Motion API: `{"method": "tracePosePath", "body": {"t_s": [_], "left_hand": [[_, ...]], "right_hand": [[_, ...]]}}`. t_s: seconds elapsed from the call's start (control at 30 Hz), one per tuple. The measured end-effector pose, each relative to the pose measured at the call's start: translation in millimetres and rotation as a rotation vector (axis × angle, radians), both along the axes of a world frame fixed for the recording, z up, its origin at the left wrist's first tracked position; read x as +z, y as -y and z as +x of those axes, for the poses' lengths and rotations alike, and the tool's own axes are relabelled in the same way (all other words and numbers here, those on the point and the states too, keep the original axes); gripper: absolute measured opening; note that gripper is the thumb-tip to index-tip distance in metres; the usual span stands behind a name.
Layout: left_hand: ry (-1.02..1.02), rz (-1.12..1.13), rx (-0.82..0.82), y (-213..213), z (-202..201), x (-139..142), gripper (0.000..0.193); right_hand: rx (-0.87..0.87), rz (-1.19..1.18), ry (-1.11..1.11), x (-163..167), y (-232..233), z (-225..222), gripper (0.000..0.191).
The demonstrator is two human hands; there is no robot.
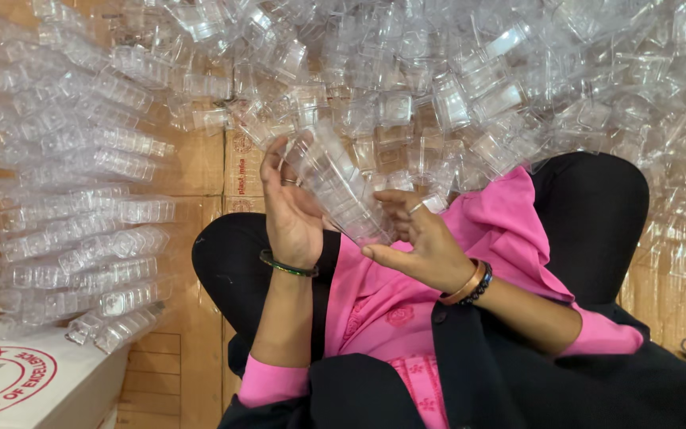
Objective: The person sits cross-legged on the floor and nests small clear plastic containers one by one into a tall stack held on their lap, repeatedly picking loose containers from the pile around them and pressing each into the stack.
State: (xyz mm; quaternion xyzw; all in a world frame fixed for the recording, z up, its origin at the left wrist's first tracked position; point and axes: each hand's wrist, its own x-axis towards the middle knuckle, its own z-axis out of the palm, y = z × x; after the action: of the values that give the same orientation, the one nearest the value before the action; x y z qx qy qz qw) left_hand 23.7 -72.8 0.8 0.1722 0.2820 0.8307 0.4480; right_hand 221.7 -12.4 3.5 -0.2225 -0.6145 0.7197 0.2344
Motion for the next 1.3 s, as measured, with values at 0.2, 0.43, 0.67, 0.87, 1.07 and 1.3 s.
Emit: {"method": "tracePosePath", "body": {"t_s": [0.2,0.43,0.67,0.87,1.07,1.3], "left_hand": [[-0.188,-0.041,0.072,6,-5,-8,0.036],[-0.199,-0.131,0.103,18,-9,-12,0.052],[-0.246,-0.277,0.077,31,-10,-9,0.048],[0.080,-0.121,0.004,29,-6,-14,0.053],[0.396,-0.030,-0.274,35,16,-41,0.067],[0.431,-0.062,-0.015,190,-68,-51,0.073]], "right_hand": [[-0.163,0.370,0.159,2,-1,9,0.066],[-0.343,0.884,0.095,4,-6,16,0.063],[-0.364,1.149,-0.009,-9,-6,18,0.062],[-0.368,1.379,-0.108,-21,1,17,0.062],[-0.033,1.285,-0.250,-30,7,1,0.038],[0.177,1.227,-0.079,-58,10,-37,0.039]]}}
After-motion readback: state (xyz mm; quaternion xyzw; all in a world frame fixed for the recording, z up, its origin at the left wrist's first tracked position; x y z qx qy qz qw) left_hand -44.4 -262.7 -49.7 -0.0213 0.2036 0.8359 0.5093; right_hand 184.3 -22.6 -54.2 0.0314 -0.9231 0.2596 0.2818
